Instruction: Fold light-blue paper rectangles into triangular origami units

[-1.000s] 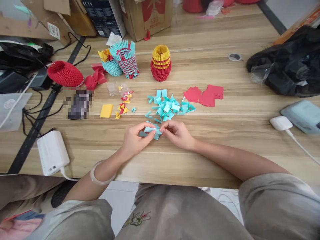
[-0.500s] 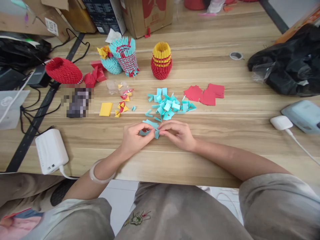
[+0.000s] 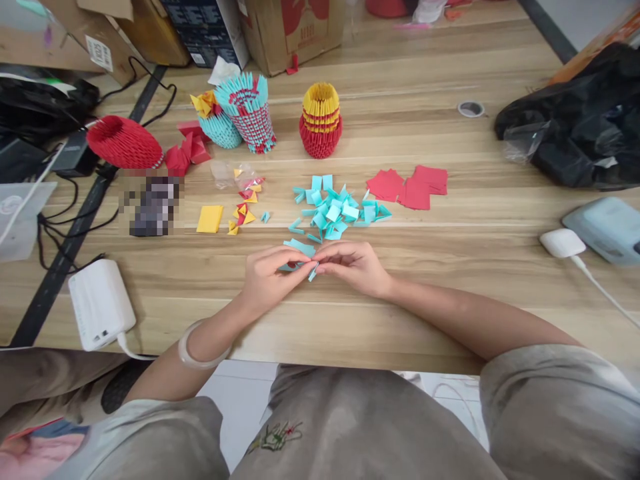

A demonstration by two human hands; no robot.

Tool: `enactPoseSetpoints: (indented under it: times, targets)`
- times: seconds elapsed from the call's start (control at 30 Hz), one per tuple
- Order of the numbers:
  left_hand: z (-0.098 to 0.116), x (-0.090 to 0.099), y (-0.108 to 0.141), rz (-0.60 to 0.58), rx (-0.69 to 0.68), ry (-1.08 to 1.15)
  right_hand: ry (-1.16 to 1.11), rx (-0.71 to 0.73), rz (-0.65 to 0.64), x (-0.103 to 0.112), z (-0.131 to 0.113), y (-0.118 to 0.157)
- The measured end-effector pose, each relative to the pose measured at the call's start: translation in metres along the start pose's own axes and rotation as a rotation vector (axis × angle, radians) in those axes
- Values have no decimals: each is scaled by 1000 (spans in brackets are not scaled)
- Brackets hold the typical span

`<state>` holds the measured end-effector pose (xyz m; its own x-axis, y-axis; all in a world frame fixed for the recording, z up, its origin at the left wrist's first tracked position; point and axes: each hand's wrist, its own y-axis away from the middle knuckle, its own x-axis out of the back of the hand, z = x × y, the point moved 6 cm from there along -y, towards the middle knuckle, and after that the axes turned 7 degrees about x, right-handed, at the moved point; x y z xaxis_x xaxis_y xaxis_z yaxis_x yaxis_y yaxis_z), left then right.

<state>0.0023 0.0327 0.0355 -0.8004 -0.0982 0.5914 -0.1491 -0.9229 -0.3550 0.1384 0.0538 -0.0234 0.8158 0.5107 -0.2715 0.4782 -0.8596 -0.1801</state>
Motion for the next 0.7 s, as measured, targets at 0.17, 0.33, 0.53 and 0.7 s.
enactPoseSetpoints:
  times: [0.17, 0.33, 0.53, 0.7]
  targets:
    - [-4, -1, 0, -51, 84, 178, 15, 32, 56, 6, -5, -3]
    - [-6, -1, 2, -43, 128, 244, 75, 117, 128, 11, -11, -4]
    - [-9, -1, 3, -17, 128, 154, 135, 166, 108, 10, -14, -3]
    - [-5, 1, 2, -7, 59, 146, 133, 203, 107, 11, -14, -3]
